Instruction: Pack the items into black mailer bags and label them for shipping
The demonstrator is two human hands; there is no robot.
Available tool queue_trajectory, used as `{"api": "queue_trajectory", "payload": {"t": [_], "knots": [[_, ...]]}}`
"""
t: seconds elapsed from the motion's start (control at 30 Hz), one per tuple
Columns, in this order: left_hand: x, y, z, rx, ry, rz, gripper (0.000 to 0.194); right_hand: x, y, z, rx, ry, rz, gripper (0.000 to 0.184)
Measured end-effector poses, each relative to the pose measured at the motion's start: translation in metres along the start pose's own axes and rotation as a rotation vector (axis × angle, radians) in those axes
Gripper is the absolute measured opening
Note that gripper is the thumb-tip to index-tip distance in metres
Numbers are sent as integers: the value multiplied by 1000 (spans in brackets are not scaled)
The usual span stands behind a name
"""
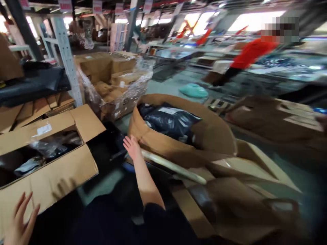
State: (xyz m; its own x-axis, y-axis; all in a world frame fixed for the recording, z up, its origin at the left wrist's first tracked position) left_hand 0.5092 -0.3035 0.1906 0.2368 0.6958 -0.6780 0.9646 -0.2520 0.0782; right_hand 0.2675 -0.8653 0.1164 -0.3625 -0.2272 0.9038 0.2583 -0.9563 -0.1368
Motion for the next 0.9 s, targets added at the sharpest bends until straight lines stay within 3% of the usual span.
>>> {"api": "queue_trajectory", "payload": {"t": [0.1,0.2,0.3,0.4,0.5,0.6,0.67,0.73,0.8,0.9], "knots": [[12,0,-16,-28,93,14,59,-82,-90,46,239,-72,137,61],[24,9,-22,-32,205,38,56,-114,-133,101,483,-218,121,61],[34,33,-10,35,359,-22,52,-120,-132,186,805,-403,-38,60],[32,60,13,122,445,-41,60,-134,-114,280,1062,-558,-167,54],[26,84,39,146,485,-38,70,-178,-93,361,1257,-860,-177,60],[32,96,64,182,488,-67,72,-244,-79,417,1390,-1270,-162,96],[38,96,76,217,464,-100,69,-284,-74,439,1511,-1489,-212,95],[42,93,79,228,424,-132,61,-313,-71,447,1656,-1622,-275,67],[43,96,75,205,364,-170,52,-330,-71,438,1798,-1670,-268,51],[42,130,71,196,258,-227,45,-342,-84,402,2009,-1653,-71,34]]}}
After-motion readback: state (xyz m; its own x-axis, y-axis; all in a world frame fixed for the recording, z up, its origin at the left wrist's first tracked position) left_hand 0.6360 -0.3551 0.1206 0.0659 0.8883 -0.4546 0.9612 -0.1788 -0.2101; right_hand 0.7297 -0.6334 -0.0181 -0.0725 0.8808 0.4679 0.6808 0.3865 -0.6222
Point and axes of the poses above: each hand's wrist, its own y-axis towards the middle knuckle, its own z-axis out of the palm, x = y × z, the point moved 4 cm from there along y, towards the middle knuckle, and after that the axes turned 13 degrees about -z, right-handed, at the moved point
